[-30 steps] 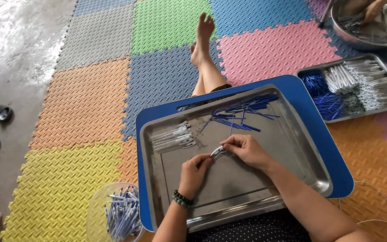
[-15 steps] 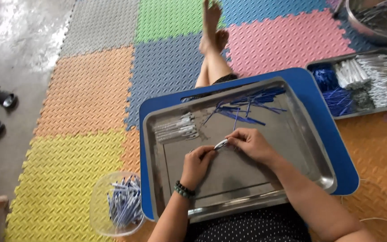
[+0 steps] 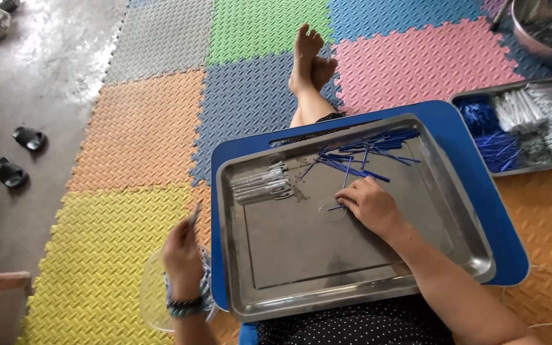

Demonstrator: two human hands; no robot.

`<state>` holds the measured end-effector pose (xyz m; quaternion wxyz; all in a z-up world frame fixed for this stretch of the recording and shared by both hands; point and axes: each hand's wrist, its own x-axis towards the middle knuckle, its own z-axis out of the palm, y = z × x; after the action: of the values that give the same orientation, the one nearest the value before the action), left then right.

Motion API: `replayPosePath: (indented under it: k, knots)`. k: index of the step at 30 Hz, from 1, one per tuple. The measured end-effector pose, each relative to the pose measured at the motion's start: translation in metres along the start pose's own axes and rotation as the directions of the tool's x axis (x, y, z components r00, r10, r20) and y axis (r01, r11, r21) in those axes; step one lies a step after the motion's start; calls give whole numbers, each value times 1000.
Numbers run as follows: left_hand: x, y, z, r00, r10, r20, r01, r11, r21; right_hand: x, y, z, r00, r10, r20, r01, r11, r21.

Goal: Assembling ballpoint pens by inserting ink refills into barrels and attaching caps on a tray.

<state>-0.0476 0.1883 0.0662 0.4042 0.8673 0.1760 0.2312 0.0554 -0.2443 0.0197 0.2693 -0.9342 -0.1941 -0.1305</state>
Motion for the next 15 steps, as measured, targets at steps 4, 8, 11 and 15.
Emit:
replayPosePath:
  k: [4,8,11,15]
  knots:
    - [-20,-113,-43,960,-272,63,236,909,344,-3,5,15,999,7,38,-3,994,-107]
    - [-27,-155,-48,847,-530,35,390,666,636,-1,-1,10,998,22,62,-17,996,-83]
    - [1,-117,-22,949,-314,42,254,834,490,1,7,9,990,105,93,-110,993,52]
    - [37,-27,43,983,183,0,-182,977,-111,7,18,12,953,218,209,-245,963,115]
